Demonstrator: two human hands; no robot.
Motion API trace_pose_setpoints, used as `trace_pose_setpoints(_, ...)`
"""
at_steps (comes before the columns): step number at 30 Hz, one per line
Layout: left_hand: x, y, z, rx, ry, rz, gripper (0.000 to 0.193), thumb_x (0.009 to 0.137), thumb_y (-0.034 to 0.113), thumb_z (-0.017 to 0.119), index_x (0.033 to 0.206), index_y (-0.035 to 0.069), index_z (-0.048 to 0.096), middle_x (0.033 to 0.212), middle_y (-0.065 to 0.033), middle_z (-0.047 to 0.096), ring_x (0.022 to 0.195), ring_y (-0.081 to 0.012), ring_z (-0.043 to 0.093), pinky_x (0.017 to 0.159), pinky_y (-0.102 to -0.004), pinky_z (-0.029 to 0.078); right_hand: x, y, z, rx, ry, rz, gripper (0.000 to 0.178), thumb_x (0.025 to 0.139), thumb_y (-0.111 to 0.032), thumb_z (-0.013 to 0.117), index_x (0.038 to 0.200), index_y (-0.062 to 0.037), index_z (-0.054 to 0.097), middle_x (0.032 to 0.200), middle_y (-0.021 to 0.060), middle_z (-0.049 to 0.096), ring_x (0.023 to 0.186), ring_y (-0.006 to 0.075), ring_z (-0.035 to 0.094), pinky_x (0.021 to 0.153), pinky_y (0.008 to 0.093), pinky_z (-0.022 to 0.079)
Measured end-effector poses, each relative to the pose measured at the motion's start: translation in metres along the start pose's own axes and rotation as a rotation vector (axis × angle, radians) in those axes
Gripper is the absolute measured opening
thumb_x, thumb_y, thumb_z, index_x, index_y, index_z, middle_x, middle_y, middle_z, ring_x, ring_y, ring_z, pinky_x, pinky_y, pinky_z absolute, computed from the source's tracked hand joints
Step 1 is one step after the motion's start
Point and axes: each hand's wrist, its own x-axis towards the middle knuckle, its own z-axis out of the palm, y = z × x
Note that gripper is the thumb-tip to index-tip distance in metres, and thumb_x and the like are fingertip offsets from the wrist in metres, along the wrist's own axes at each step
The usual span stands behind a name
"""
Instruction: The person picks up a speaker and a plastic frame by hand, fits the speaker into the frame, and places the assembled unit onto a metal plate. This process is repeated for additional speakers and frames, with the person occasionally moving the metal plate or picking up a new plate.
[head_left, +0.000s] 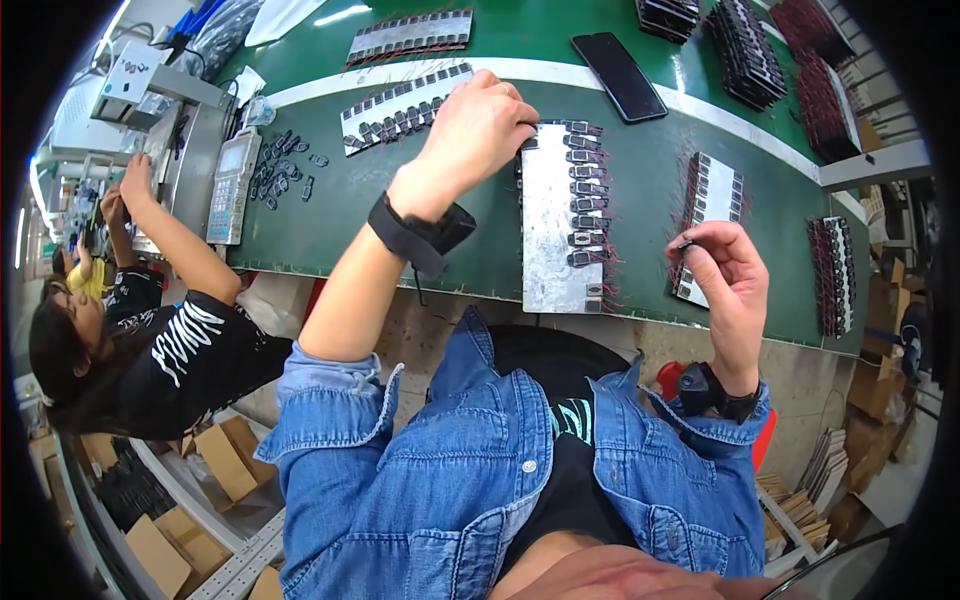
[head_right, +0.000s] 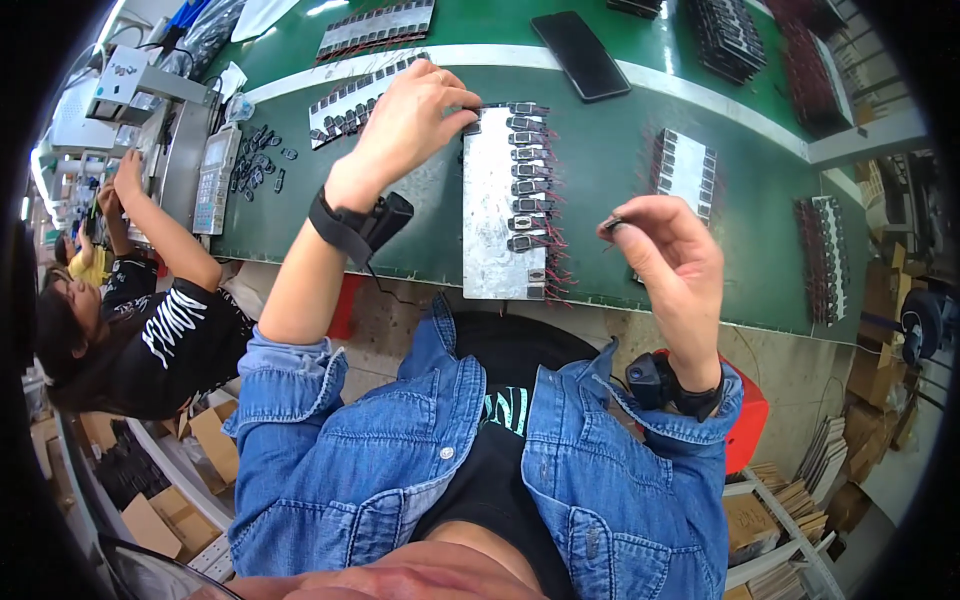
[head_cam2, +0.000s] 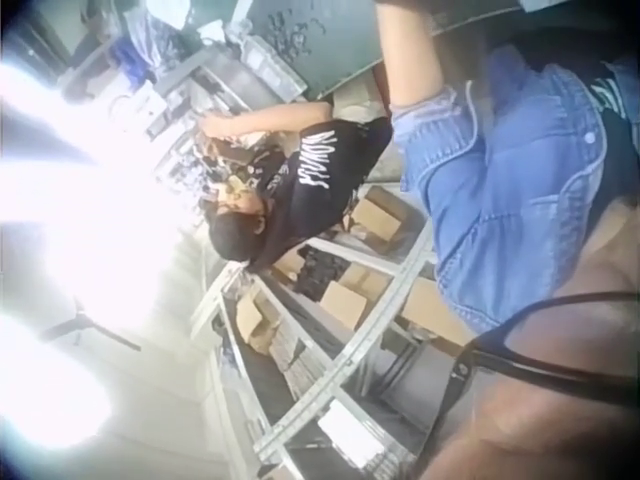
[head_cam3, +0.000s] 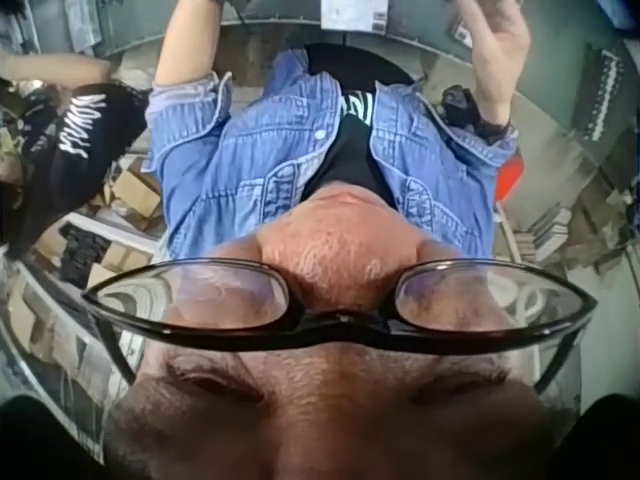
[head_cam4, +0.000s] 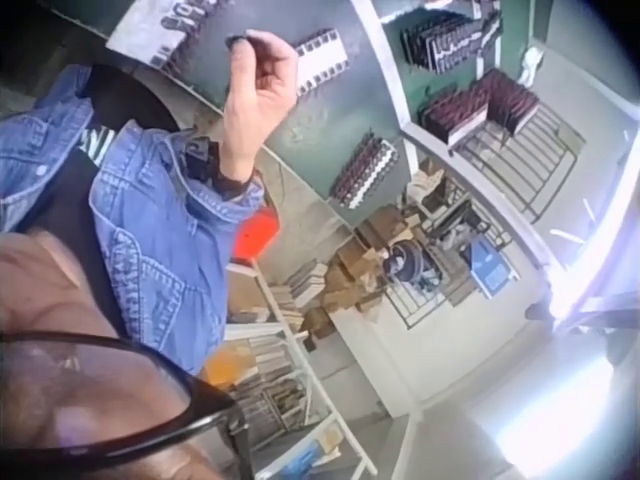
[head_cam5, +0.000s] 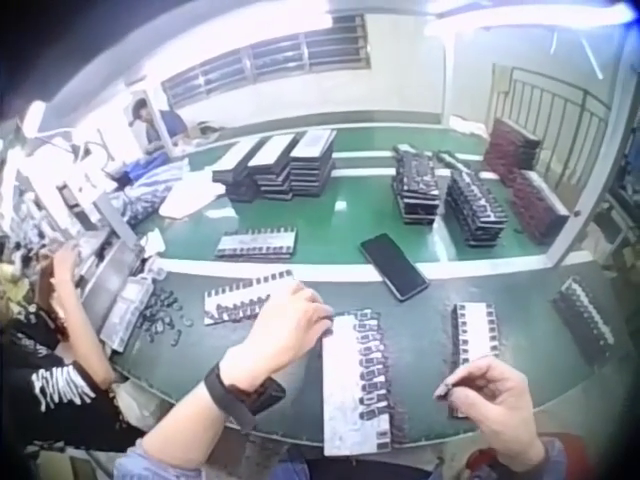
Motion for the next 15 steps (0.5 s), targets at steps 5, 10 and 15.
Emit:
trace_pose_setpoints(5,-0.001,-0.01,-0.006,0.012,-0.113,-0.028,0.014,0.082,0.017,0.072,0.092,0.008,0.076,0.093,-0.0051,0.07,0.097,-0.0266,0.061,0.087,-0.0385,0.051,0.001,-0.001,0.002,-0.018,-0.008,0.103,0.01,0.096,-0.002,0.058,0.106,-0.0002,0.06,0.097,0.0059,0.066,0.088,0.0108,0.061,0.08,0.0247,0.048)
trace_pose_setpoints(10,-0.021,-0.007,-0.013,0.01,0.076,-0.056,0.016,0.083,0.019,0.071,0.094,0.007,0.074,0.095,-0.007,0.071,0.1,-0.0271,0.062,0.087,-0.0394,0.052,-0.002,0.007,-0.003,-0.065,-0.045,0.147,0.01,0.097,-0.001,0.056,0.107,-0.0005,0.06,0.097,0.0055,0.065,0.088,0.0106,0.06,0.08,0.0242,0.047)
trace_pose_setpoints(15,-0.113,-0.096,-0.014,0.201,0.388,-0.457,0.028,0.09,0.026,0.068,0.11,0.007,0.07,0.114,-0.0141,0.069,0.119,-0.0364,0.057,0.1,-0.0439,0.046,-0.001,0.014,-0.02,-0.05,-0.009,0.04,0.01,0.097,0.0,0.056,0.106,-0.0013,0.06,0.097,0.0047,0.064,0.089,0.0105,0.06,0.083,0.0235,0.047)
